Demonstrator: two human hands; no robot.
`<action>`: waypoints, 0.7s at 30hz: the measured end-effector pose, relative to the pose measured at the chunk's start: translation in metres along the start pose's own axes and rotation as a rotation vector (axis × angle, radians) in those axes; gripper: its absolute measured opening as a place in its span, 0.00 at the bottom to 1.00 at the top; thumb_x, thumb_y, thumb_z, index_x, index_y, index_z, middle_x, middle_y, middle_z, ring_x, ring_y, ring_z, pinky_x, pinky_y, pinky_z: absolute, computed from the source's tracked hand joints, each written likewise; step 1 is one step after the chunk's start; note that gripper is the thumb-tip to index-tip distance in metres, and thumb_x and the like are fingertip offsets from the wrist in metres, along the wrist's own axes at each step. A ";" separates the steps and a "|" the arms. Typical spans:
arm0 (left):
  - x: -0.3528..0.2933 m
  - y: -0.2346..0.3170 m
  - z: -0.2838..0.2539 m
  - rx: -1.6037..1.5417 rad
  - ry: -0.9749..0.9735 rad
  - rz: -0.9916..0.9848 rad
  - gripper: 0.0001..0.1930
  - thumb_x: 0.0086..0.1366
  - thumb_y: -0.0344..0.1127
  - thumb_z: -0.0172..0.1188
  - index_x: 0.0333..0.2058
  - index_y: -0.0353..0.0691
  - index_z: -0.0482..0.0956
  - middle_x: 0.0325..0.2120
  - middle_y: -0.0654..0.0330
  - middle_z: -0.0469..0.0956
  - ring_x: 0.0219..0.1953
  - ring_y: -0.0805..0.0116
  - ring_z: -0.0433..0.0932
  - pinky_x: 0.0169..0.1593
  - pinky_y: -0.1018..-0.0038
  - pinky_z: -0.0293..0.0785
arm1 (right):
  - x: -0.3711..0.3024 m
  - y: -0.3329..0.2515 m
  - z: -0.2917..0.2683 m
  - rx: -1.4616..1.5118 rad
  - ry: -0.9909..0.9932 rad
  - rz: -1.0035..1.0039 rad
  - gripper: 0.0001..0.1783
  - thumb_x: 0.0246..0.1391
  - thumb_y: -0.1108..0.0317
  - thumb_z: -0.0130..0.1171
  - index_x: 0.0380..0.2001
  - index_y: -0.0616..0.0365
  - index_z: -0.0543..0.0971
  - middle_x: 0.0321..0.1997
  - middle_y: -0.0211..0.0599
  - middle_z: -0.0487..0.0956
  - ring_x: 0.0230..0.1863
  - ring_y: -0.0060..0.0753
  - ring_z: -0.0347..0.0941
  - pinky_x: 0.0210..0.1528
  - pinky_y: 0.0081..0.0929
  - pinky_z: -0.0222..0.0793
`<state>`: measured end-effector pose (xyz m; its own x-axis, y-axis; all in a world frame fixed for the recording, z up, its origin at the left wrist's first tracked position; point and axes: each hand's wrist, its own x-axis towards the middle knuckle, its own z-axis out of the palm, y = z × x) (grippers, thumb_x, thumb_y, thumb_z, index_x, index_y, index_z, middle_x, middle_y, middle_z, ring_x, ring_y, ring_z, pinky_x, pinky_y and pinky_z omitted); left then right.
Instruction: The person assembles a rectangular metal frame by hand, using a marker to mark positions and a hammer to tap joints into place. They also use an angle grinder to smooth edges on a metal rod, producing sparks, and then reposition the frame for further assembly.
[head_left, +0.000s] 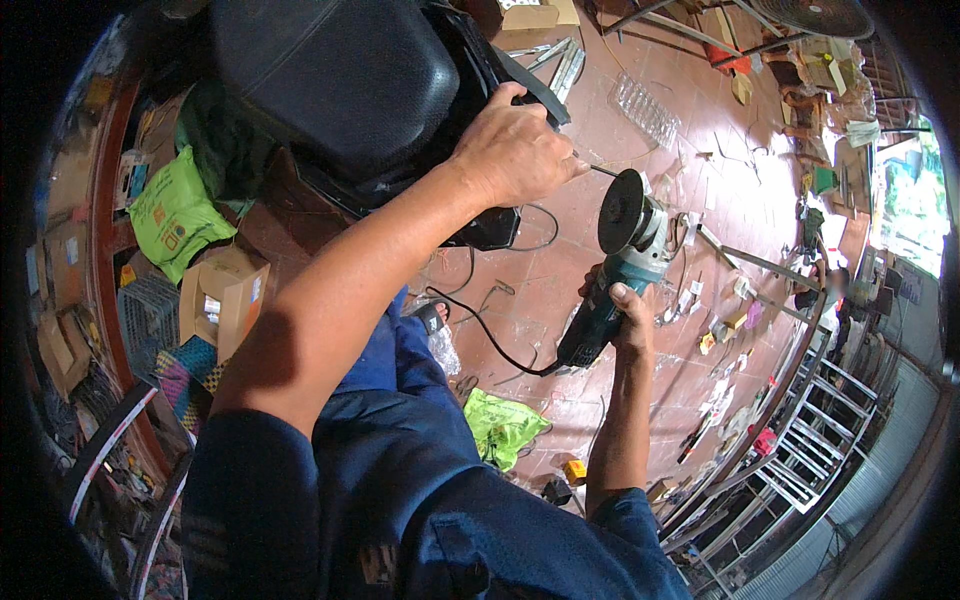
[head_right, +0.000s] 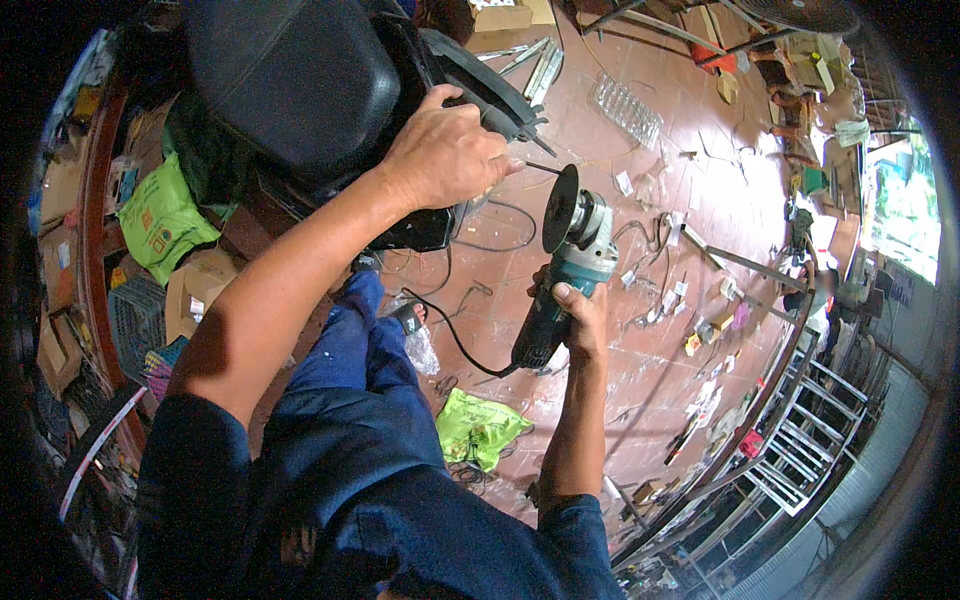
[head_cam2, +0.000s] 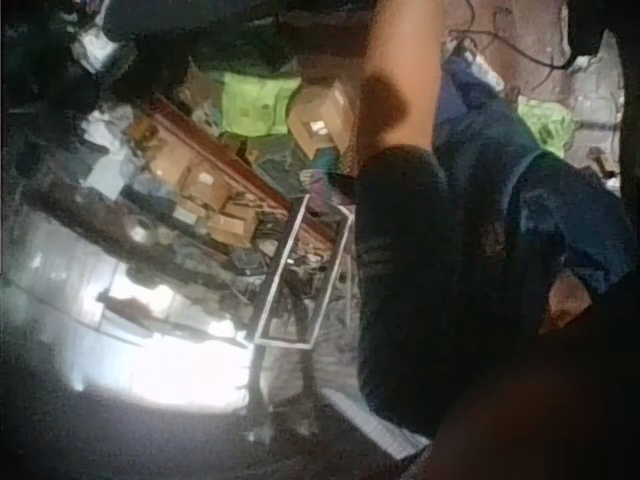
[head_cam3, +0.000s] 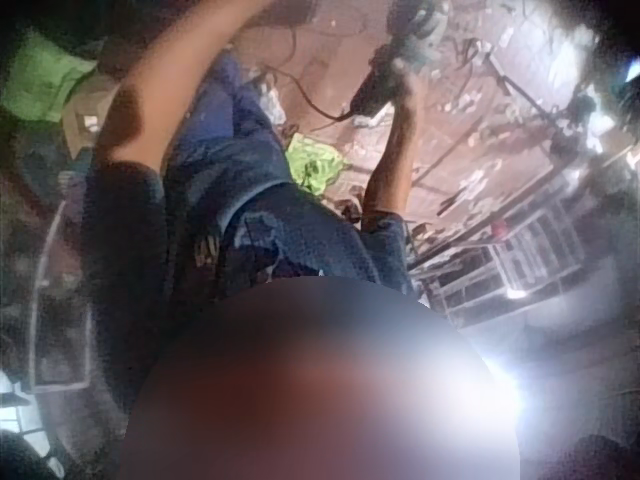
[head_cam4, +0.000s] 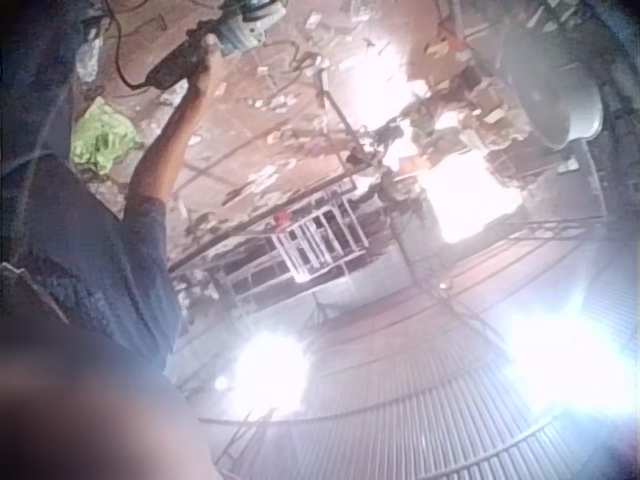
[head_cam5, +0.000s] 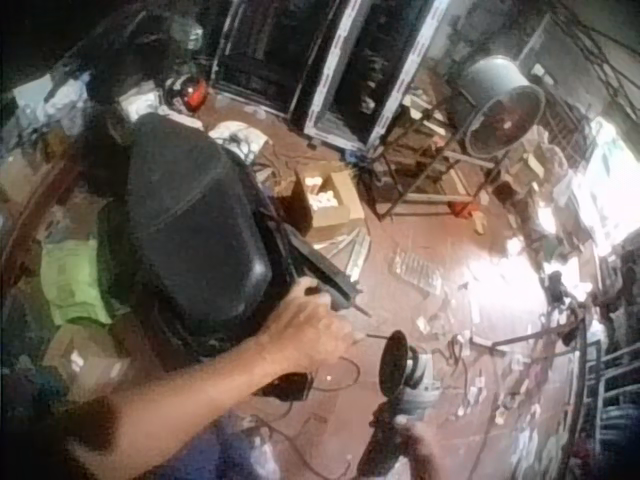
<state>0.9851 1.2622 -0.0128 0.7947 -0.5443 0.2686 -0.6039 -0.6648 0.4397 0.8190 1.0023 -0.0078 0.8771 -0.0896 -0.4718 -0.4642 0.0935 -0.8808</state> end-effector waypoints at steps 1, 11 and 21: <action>0.001 -0.001 -0.001 -0.017 0.010 0.003 0.16 0.69 0.51 0.61 0.28 0.49 0.88 0.27 0.57 0.84 0.39 0.58 0.82 0.64 0.50 0.63 | -0.002 -0.001 0.000 0.024 0.004 -0.001 0.38 0.40 0.50 0.74 0.49 0.67 0.76 0.36 0.47 0.83 0.33 0.42 0.83 0.37 0.38 0.81; 0.001 0.001 -0.016 -0.467 -0.001 0.112 0.16 0.75 0.48 0.57 0.30 0.44 0.79 0.24 0.60 0.76 0.36 0.55 0.79 0.64 0.52 0.63 | -0.064 0.019 -0.027 0.688 0.175 -0.117 0.41 0.49 0.48 0.71 0.60 0.59 0.70 0.41 0.48 0.81 0.38 0.46 0.81 0.42 0.41 0.81; -0.045 0.100 -0.028 -0.802 0.104 0.308 0.10 0.72 0.40 0.61 0.32 0.45 0.76 0.26 0.64 0.75 0.31 0.61 0.78 0.59 0.54 0.69 | -0.087 0.099 -0.058 1.237 0.152 -0.232 0.33 0.60 0.42 0.63 0.57 0.56 0.73 0.44 0.42 0.81 0.41 0.42 0.81 0.47 0.44 0.79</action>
<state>0.8901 1.2343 0.0427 0.6276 -0.5652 0.5354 -0.5994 0.0881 0.7956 0.6894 0.9623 -0.0564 0.8610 -0.3330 -0.3844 0.1945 0.9139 -0.3562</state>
